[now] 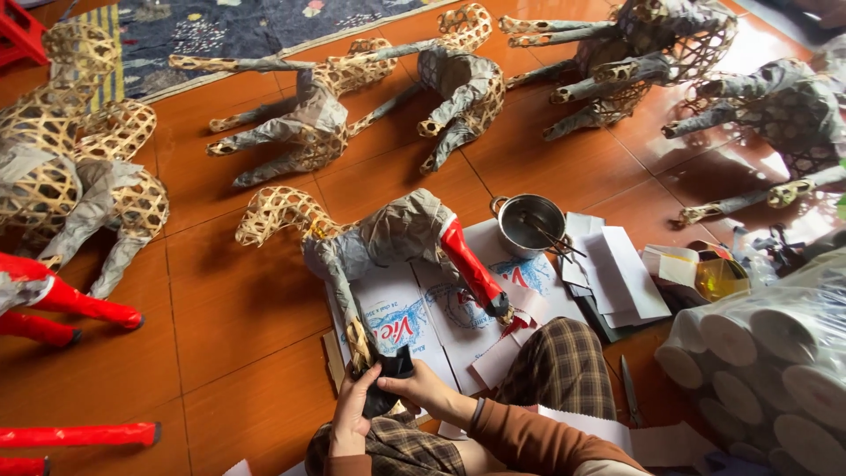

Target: Applying glue to paper strips and pasting them onto a giraffe-shaped frame to cover it.

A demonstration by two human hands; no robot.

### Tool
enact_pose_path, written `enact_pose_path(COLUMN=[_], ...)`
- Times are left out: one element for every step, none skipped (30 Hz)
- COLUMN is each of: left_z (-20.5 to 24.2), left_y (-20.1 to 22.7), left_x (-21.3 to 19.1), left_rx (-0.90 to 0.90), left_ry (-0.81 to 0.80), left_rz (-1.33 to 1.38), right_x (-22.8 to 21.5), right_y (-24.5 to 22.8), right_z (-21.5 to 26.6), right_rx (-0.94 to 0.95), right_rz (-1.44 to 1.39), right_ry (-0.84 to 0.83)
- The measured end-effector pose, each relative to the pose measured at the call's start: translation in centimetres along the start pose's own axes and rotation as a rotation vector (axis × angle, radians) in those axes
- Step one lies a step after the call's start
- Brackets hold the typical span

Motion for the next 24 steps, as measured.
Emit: enact_pose_path(left_z=[0.4,0.8,1.2,1.0,0.9,0.7,1.0,1.2,1.6,1.1,0.7,0.3,0.1,-0.2,-0.3,0.0,0.5,1.0,1.6,2.1,2.8,3.7,4.7,5.6], left_y=[0.2,0.5,0.8,0.7,0.5,0.3,0.5,0.8,1.1,0.8,0.5,0.2,0.0,-0.2,-0.6,-0.1,0.1,0.3,0.8,1.4,1.6,1.8,2.5,3.3], left_x=[0.4,0.5,0.6,0.6,0.5,0.4,0.7,0.8,0.8,0.4,0.3,0.1,-0.2,-0.2,-0.3,0.2,0.4,0.6,0.9,1.8,2.3,2.7,3.1,3.4], left_rx=[-0.004,-0.011,-0.015,-0.016,-0.033,-0.05,-0.05,-0.048,-0.046,-0.047,-0.052,-0.058,-0.058,-0.06,-0.065,-0.068,-0.079,-0.091,-0.099,-0.09,-0.083,-0.091,-0.036,0.02], left_ry=[-0.009,0.002,0.014,0.006,0.005,0.003,0.001,0.003,0.009,0.009,-0.009,-0.027,-0.026,-0.049,-0.072,-0.07,-0.062,-0.054,-0.04,-0.086,-0.124,-0.101,-0.075,-0.048], left_rz=[-0.006,-0.011,-0.014,-0.018,-0.013,-0.009,-0.009,-0.044,-0.08,-0.08,-0.105,-0.131,-0.13,-0.133,-0.136,-0.135,-0.126,-0.118,-0.112,-0.127,-0.135,-0.124,-0.111,-0.1], right_x=[0.0,0.2,0.5,0.4,0.4,0.4,0.2,0.1,0.2,0.2,0.1,0.1,0.0,0.1,0.1,-0.3,-0.3,-0.3,-0.6,-0.9,-0.9,-1.1,-1.7,-2.2], right_y=[-0.4,-0.7,-1.1,-1.3,-1.1,-0.9,-0.6,-0.2,0.3,0.3,0.4,0.5,0.3,0.3,0.4,0.5,0.8,1.1,1.3,0.9,1.0,1.6,1.5,1.5], right_z=[0.0,-0.1,-0.2,-0.3,-0.4,-0.5,-1.0,-1.4,-1.9,-2.0,-2.1,-2.2,-2.3,-2.4,-2.4,-2.8,-3.0,-3.2,-3.4,-3.8,-4.0,-4.5,-5.1,-5.7], right_rx=[-0.003,0.002,0.005,0.001,0.046,0.091,0.089,0.101,0.115,0.116,0.132,0.149,0.15,0.161,0.174,0.177,0.191,0.205,0.222,0.176,0.137,0.161,0.096,0.029], right_rz=[-0.004,-0.016,-0.026,-0.027,-0.059,-0.092,-0.091,-0.147,-0.203,-0.204,-0.248,-0.292,-0.292,-0.31,-0.33,-0.33,-0.358,-0.386,-0.387,-0.32,-0.25,-0.249,-0.183,-0.117], right_ry=[0.01,0.002,-0.008,0.0,0.01,0.02,0.022,0.014,0.005,0.005,0.009,0.013,0.013,0.007,0.002,0.002,-0.031,-0.064,-0.07,-0.102,-0.142,-0.155,-0.124,-0.096])
Point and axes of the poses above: each hand's wrist, its own z-axis away from the middle knuckle, its own x-axis out of the palm, y = z × x, the point moved 10 cm from there along -z, towards the middle knuckle
